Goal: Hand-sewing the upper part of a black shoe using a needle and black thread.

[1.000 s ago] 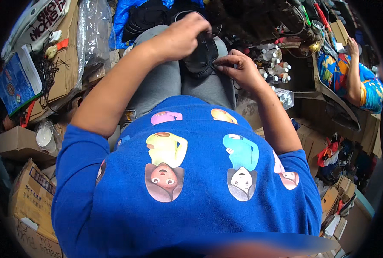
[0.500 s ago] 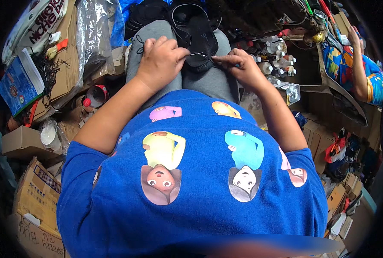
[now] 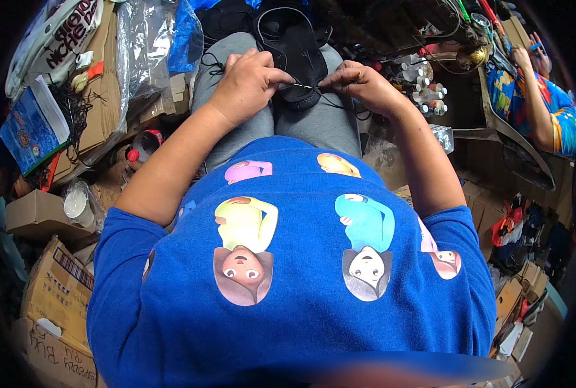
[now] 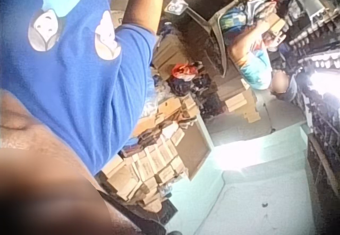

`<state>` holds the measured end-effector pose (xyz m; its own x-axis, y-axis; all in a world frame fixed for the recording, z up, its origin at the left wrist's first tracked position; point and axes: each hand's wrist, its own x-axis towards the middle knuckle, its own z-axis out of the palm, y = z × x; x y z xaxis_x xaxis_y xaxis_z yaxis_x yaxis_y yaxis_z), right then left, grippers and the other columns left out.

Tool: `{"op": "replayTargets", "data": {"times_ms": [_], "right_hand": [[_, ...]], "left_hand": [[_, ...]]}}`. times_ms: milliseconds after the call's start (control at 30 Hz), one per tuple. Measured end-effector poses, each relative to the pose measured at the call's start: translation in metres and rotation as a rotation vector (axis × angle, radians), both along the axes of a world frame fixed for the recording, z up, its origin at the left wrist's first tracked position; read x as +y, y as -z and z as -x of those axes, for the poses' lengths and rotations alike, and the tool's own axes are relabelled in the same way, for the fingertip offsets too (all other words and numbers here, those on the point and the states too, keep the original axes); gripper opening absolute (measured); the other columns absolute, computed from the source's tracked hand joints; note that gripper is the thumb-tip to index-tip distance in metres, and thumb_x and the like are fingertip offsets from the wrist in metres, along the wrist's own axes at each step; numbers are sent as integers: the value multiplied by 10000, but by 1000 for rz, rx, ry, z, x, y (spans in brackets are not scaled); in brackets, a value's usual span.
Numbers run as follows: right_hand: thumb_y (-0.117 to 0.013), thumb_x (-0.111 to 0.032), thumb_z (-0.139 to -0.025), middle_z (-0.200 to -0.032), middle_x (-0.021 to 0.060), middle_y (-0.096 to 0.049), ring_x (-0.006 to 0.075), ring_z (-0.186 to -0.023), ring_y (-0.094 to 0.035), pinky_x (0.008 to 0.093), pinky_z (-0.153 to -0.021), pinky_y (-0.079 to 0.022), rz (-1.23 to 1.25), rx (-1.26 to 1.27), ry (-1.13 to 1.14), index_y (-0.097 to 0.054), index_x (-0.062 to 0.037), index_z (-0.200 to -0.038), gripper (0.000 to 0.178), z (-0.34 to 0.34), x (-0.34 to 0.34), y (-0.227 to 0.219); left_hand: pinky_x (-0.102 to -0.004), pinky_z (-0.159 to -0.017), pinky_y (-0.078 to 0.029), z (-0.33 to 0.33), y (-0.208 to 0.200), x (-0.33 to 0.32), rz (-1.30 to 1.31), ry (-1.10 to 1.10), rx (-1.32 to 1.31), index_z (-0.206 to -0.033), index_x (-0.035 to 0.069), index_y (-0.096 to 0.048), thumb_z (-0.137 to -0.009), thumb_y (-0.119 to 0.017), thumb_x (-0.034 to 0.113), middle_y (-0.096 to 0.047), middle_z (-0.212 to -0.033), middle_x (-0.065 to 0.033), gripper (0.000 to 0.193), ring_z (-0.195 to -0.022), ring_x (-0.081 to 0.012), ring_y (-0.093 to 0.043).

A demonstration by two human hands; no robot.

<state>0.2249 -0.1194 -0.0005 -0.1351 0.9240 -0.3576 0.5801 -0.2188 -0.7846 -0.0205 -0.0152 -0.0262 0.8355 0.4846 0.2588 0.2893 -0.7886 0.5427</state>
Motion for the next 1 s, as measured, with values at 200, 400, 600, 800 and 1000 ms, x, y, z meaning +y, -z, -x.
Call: {"op": "replayTargets", "data": {"times_ms": [200,400,600,800,1000], "right_hand": [[-637,-64,-814,-912,34,-566,159,-889,-548,269,-805,-445,-15,30,-11,-725,-176,-1019,250,-2,-1,2],[-641,-41,-804,-877,12,-543,125,-841,-530,246,-768,-438,39,118,10,-718,-161,-1046,281,-2,-1,4],[-641,-20,-796,-817,-13,-516,105,-806,-497,235,-752,-421,10,109,-3,-716,-140,-1046,287,1,-1,4],[-674,-47,-789,-798,-5,-523,94,-759,-514,225,-712,-439,-20,158,90,-715,-163,-1057,295,1,-15,13],[-671,-56,-796,-795,-8,-525,97,-772,-511,231,-716,-438,-33,144,74,-712,-175,-1066,298,1,-13,14]], "left_hand": [[-354,-788,-333,0,1,0,-15,6,-6,-913,233,-724,-717,-681,85,-513,-749,11,249,-819,-188,-513],[-365,-808,-318,-6,-5,-3,59,2,50,-860,239,-728,-750,-665,169,-546,-776,10,146,-886,-184,-533],[-364,-828,-317,-10,-1,1,92,52,88,-876,243,-733,-762,-664,191,-568,-790,11,143,-903,-178,-539],[-343,-807,-312,0,1,-7,-23,45,-34,-909,226,-727,-741,-680,102,-539,-744,13,213,-832,-185,-528],[-352,-803,-314,0,2,-4,-25,60,-15,-921,229,-725,-748,-668,95,-533,-738,11,226,-826,-192,-524]]}}
